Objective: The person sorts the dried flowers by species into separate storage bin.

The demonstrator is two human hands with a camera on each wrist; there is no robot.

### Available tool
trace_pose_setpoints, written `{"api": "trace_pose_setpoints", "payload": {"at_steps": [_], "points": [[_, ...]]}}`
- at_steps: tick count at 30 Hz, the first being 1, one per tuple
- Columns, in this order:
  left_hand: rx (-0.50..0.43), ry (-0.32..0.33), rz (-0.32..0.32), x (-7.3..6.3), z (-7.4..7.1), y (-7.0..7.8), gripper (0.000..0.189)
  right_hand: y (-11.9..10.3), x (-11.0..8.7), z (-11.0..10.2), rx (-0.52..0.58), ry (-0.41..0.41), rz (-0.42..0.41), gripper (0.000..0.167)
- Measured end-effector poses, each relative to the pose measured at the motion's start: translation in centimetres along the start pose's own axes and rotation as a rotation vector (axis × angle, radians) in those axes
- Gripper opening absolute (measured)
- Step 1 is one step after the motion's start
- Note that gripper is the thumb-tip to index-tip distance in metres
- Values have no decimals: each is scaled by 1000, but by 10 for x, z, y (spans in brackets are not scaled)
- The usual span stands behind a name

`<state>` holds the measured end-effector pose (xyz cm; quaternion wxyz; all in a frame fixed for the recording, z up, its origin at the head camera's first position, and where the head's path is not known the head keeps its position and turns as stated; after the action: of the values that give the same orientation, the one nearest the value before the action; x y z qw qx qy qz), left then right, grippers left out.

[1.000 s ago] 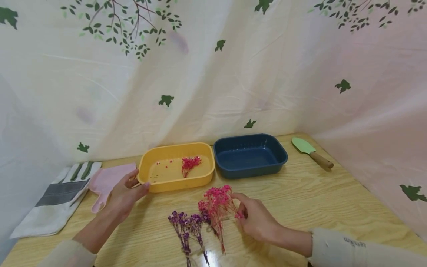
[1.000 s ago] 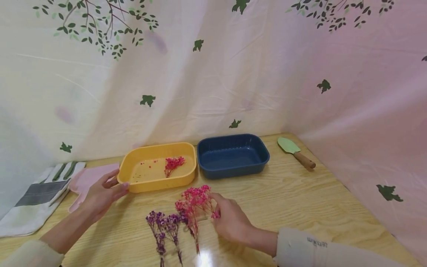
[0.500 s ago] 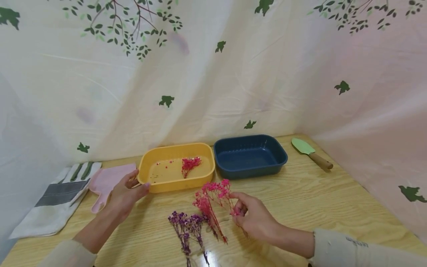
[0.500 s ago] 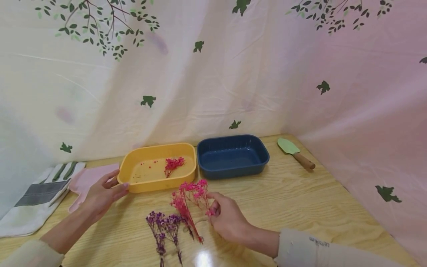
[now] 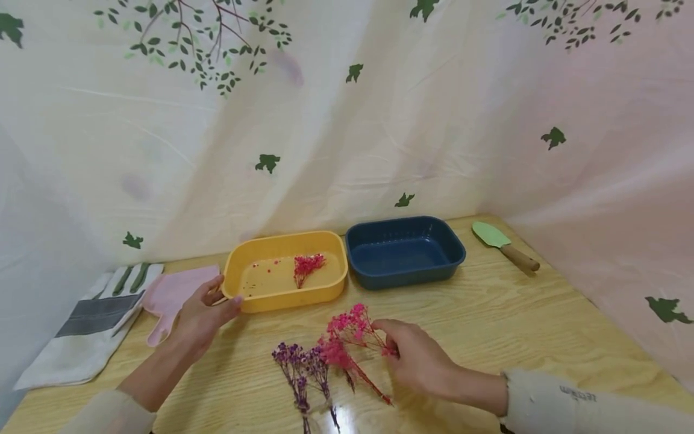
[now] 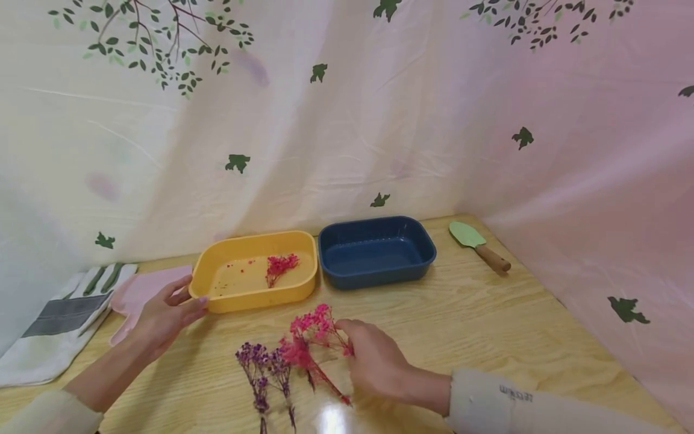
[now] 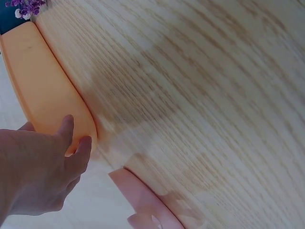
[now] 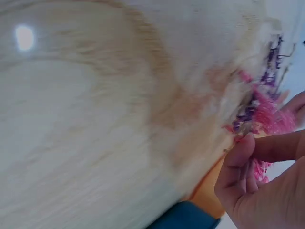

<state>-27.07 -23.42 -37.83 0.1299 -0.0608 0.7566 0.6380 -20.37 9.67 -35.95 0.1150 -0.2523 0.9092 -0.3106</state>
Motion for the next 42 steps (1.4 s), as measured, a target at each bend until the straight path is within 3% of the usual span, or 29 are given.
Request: {"api": "trace_pose_setpoints", "payload": {"at_steps": [4, 8, 14, 22, 27, 32, 42], "points": [[6, 3, -5, 1, -1, -1, 86, 9, 1, -2, -147, 10, 33, 53], [4, 11, -4, 0, -1, -1, 85, 6, 2, -11, -150, 46, 25, 53], [1, 14, 1, 0, -1, 0, 84, -6, 4, -26, 59, 49, -12, 45], [17, 21, -19, 1, -2, -1, 85, 3, 7, -24, 559, -60, 103, 46], [21, 20, -24, 1, -2, -1, 85, 2, 9, -20, 761, -123, 138, 55], [-4, 10, -10, 2, -2, -2, 85, -1, 17, -17, 847, -162, 140, 58], [-21, 7, 17, 0, -2, 0, 84, -17, 50, -22, 868, -156, 98, 47]]}}
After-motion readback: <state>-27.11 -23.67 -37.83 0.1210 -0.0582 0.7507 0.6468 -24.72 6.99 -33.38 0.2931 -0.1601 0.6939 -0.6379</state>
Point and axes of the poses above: each hand's wrist, its own x-axis towards the middle knuckle, its own z-axis out of the palm, y = z × x, the point moved 8 cm from there along x, towards the middle knuckle, and after that the axes turned 10 degrees about -y, right-handed, at the moved point
